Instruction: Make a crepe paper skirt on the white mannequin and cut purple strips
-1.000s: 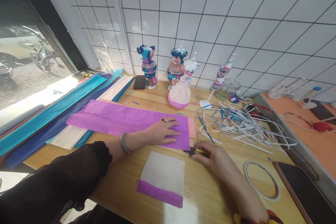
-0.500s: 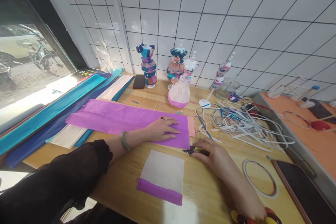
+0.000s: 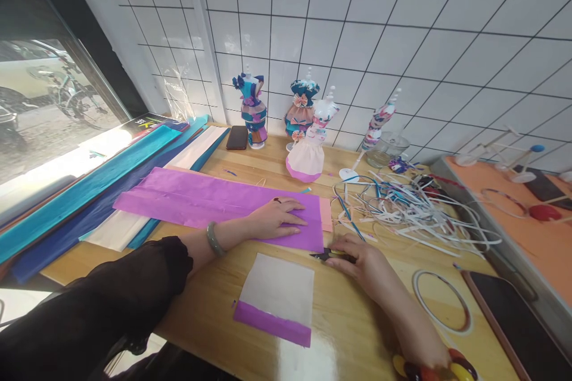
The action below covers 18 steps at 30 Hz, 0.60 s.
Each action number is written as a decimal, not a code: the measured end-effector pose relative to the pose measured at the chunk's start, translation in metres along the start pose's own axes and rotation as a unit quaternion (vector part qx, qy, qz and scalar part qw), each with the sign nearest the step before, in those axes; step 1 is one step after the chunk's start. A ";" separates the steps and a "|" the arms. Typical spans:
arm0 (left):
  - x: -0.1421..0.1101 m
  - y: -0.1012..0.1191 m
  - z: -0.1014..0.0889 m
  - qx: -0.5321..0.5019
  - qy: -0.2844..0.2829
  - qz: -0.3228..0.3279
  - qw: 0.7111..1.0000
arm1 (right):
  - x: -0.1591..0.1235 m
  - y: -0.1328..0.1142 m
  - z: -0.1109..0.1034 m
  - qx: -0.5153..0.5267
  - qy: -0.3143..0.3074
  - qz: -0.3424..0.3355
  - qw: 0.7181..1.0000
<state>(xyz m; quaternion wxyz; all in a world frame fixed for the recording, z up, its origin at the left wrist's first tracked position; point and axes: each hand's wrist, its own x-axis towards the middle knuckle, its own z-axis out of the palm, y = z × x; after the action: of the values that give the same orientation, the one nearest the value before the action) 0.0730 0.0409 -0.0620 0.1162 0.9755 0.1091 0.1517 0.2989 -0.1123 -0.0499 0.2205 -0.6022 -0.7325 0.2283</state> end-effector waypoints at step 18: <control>0.000 0.001 -0.001 -0.007 -0.009 -0.005 1.000 | 0.001 -0.008 -0.001 0.023 -0.003 0.021 1.000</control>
<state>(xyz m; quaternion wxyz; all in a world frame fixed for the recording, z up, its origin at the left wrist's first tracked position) 0.0726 0.0404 -0.0611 0.1250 0.9754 0.1122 0.1428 0.2938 -0.1129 -0.0443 0.2274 -0.6113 -0.7149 0.2518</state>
